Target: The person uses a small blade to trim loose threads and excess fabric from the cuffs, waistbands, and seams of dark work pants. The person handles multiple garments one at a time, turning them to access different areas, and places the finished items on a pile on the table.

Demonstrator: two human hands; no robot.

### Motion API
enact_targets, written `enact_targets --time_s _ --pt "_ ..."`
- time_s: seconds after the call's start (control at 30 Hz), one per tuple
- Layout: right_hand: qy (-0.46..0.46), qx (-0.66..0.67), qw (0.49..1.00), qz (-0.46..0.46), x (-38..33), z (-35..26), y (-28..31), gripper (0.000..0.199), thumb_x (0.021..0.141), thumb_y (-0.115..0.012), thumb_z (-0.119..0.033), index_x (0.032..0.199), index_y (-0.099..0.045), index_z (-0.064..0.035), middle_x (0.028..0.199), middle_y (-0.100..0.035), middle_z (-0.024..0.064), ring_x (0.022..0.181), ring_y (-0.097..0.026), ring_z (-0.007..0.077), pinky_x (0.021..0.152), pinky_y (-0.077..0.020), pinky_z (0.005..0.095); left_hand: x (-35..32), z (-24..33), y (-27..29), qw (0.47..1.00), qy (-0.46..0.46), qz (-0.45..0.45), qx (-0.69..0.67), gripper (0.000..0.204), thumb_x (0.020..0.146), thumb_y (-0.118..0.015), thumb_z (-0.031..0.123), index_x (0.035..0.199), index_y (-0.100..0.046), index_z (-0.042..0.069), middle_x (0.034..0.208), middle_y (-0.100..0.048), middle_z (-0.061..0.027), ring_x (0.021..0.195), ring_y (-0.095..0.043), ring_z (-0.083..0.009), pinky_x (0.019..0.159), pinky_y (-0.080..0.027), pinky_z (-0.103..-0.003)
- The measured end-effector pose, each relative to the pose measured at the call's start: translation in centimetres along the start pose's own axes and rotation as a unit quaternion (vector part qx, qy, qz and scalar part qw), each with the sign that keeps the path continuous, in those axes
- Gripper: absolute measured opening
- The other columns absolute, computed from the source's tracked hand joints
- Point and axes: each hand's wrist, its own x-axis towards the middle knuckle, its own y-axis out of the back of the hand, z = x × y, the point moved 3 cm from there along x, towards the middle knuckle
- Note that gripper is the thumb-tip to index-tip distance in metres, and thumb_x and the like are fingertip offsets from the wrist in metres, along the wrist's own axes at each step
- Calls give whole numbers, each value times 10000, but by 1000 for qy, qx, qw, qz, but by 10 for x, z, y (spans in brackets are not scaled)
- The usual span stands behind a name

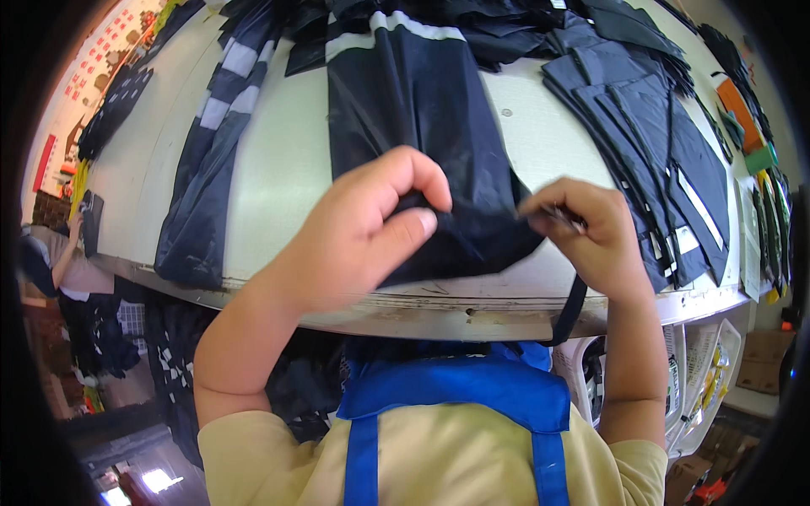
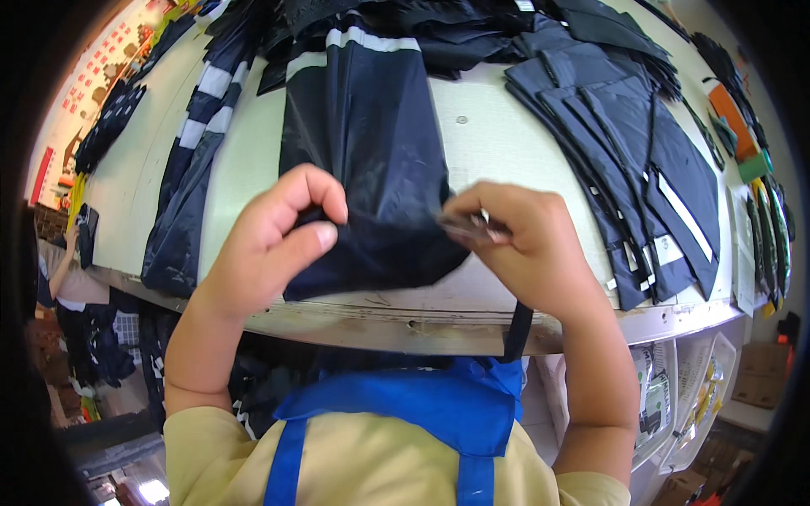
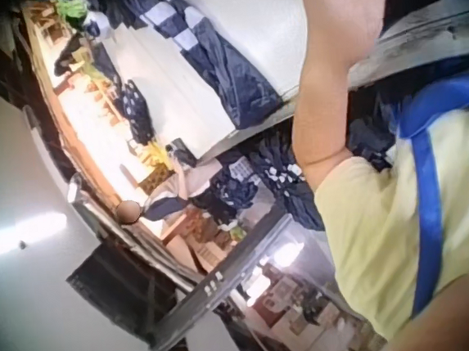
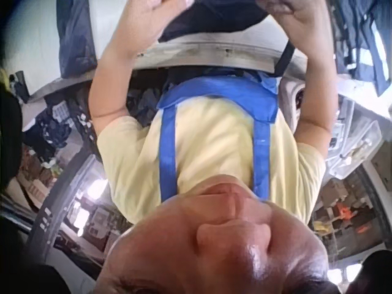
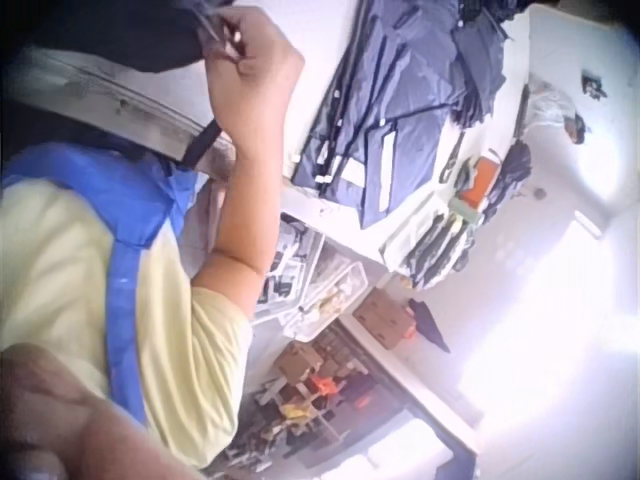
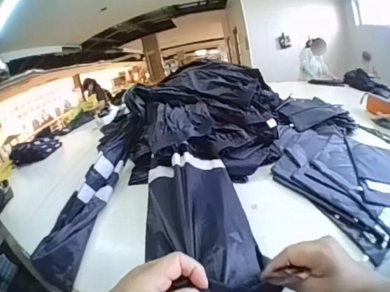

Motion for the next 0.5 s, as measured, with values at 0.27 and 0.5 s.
enact_targets --time_s 0.27,0.5 --pt "-80 154 985 10 4 -4 5 337 802 -643 -164 1070 -532 9 864 -535 7 618 -410 41 566 -320 220 16 -40 -8 986 14 17 -166 178 870 -593 46 995 -467 64 910 -533 6 878 -524 -51 781 -423 -198" --pt "194 -221 951 96 4 -41 3 327 605 -773 -125 884 -627 -37 777 -584 64 663 -569 228 589 -437 330 18 -41 -5 969 81 17 -234 191 852 -642 66 918 -464 83 811 -546 24 760 -529 -27 694 -430 -167"
